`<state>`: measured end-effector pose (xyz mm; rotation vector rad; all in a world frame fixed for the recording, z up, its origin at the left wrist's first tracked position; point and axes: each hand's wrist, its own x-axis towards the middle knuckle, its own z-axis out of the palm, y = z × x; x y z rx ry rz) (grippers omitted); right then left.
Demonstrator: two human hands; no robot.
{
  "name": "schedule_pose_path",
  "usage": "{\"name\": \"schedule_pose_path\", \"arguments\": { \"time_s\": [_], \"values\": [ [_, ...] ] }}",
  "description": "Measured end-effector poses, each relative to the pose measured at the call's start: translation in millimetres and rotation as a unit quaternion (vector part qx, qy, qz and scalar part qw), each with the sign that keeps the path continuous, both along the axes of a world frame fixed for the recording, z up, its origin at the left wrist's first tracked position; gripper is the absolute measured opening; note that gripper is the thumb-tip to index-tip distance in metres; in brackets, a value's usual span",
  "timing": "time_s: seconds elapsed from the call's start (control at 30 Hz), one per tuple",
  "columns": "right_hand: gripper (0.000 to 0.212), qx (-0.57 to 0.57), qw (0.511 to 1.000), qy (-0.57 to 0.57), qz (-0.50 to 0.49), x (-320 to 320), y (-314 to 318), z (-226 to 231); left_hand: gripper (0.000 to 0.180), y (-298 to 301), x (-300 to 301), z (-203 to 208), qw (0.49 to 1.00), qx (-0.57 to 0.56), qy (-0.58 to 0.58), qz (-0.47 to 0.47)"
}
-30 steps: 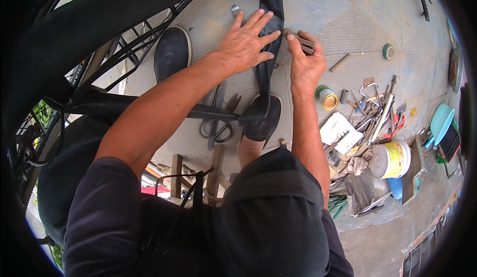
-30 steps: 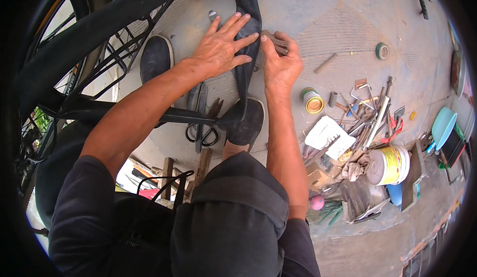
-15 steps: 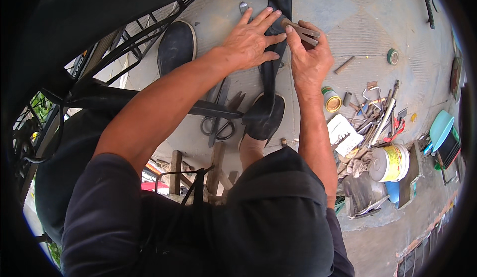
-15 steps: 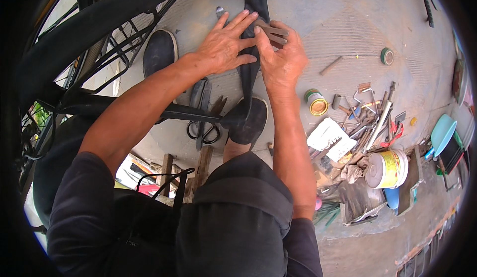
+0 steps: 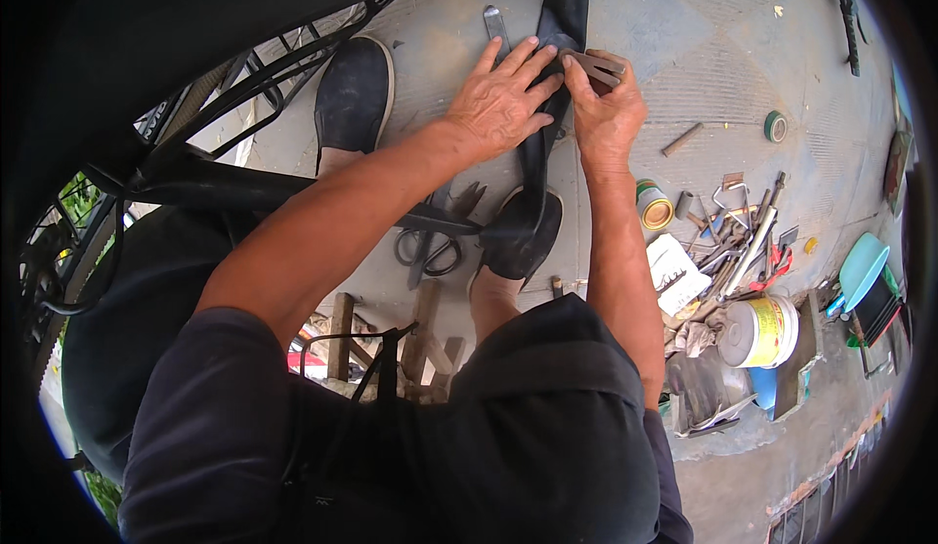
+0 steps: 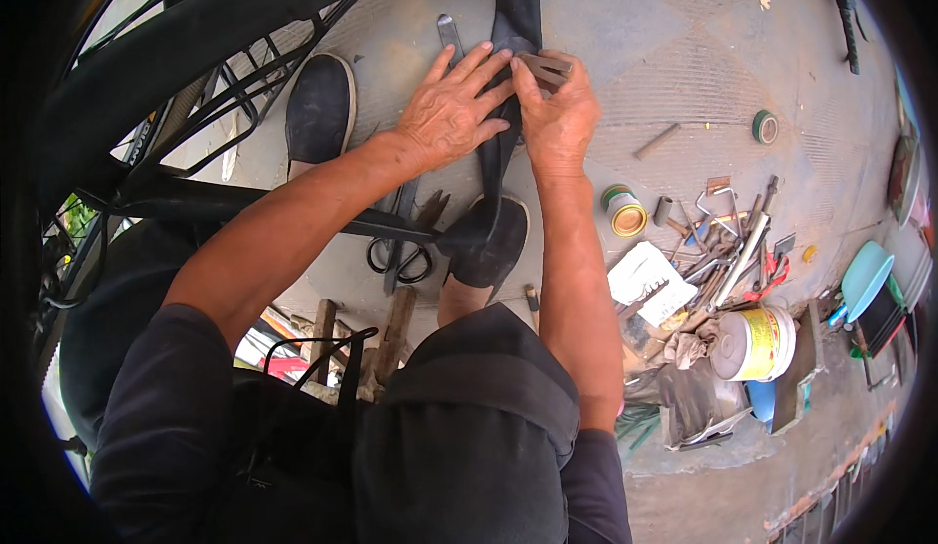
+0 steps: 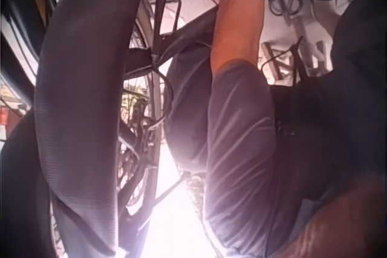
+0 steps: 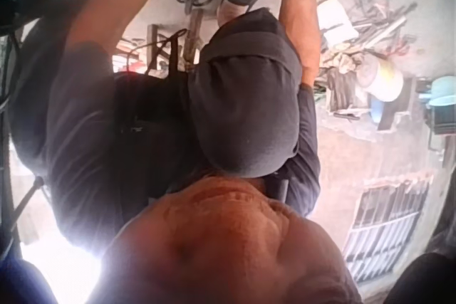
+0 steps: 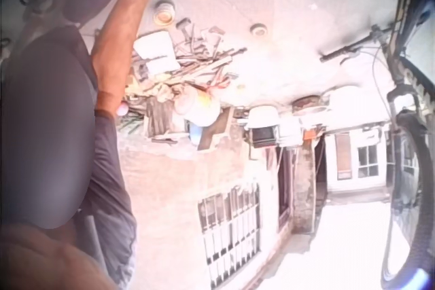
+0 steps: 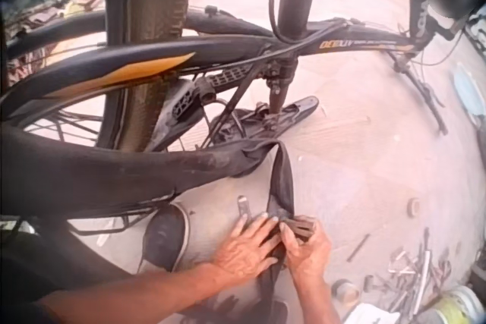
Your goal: The person applies a circular patch to a bicycle inner tube, presses it firmly, and uses a metal tool to smooth and secure the patch edges. The person repeatedly inspects the patched area and continues to press and smooth the patch with both hands.
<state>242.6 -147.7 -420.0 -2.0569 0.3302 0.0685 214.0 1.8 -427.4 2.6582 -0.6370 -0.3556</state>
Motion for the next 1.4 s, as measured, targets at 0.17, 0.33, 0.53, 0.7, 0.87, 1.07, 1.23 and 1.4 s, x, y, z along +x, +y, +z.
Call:
{"name": "schedule_pose_path", "arguments": {
  "time_s": [0.17,0.33,0.53,0.7,0.87,1.07,1.23,1.4],
  "values": [
    [0.034,-0.016,0.997,-0.036,0.062,-2,-5,4,0.053,-3,-1,2,1.000,0.016,-0.008,0.000],
    [0.031,-0.072,0.986,-0.052,0.142,-3,-8,8,0.050,-4,2,6,0.999,0.029,0.021,-0.006],
    [0.024,-0.061,0.979,-0.082,0.179,4,-13,-1,0.051,-4,1,4,0.999,0.033,0.017,-0.003],
    [0.016,-0.087,0.973,-0.115,0.181,14,-7,14,0.053,-5,3,5,0.999,0.040,0.013,-0.001],
    [0.012,-0.105,0.974,-0.101,0.172,20,-8,13,0.052,-4,1,4,1.000,0.028,-0.005,-0.006],
    [0.012,-0.081,0.985,-0.065,0.138,21,-2,17,0.052,-3,1,3,0.999,0.030,-0.017,-0.006],
    [0.012,-0.116,0.964,-0.150,0.188,29,-2,-11,0.053,-4,-1,4,1.000,0.018,-0.013,-0.003],
    [0.012,-0.045,0.986,-0.087,0.135,21,-6,-15,0.052,-9,-1,10,0.999,0.036,-0.023,-0.008]
  ]
}}
